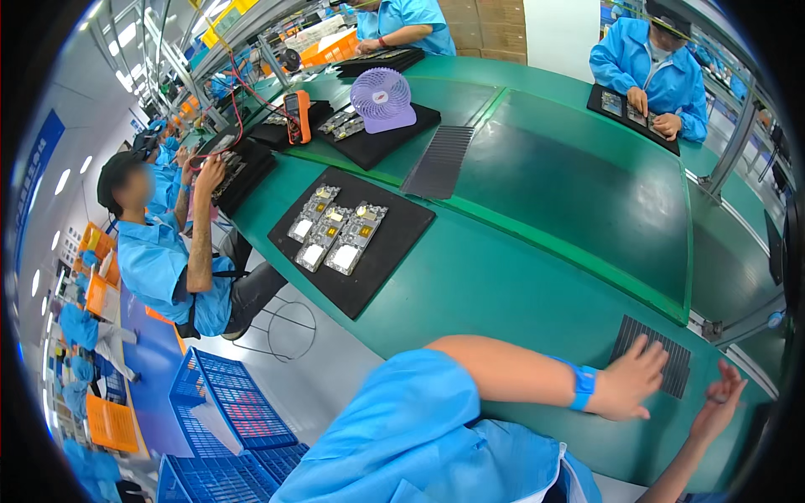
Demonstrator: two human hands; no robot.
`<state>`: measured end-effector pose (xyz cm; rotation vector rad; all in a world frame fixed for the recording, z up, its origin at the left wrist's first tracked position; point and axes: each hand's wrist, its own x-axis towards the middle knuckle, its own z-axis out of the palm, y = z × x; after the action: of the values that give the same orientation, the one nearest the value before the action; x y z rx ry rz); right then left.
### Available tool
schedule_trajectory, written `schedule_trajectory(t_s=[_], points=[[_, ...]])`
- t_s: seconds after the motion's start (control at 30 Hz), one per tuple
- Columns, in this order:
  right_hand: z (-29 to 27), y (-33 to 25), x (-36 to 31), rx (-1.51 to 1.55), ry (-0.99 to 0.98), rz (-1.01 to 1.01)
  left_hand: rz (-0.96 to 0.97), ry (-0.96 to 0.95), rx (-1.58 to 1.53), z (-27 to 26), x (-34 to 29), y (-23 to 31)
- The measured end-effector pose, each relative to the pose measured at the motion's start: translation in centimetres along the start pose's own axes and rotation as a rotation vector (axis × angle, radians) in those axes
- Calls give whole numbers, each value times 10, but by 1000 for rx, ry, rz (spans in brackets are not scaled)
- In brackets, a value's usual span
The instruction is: The person uses tweezers to place small rectangular components onto circuit boards arranged on a black mat. They repeatedly pick up components from a nearby tray and apply them to specific spots on the boards, then move the mat to process different sets of boards.
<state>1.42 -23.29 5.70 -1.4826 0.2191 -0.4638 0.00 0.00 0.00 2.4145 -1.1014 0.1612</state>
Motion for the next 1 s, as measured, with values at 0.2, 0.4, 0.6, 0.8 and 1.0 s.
schedule_trajectory(t_s=[0.2,0.4,0.6,0.8,1.0], points=[[-1,14,47,463,-631,-11,228,33,-180,40,49,-9],[0,54,31,419,-202,99,238,-18,-173,43,42,-13],[-36,64,42,705,-106,77,259,57,-46,32,46,-10],[-17,45,41,374,27,83,279,45,-78,32,54,-20],[-28,51,27,95,98,228,293,-105,-31,14,75,-9]])
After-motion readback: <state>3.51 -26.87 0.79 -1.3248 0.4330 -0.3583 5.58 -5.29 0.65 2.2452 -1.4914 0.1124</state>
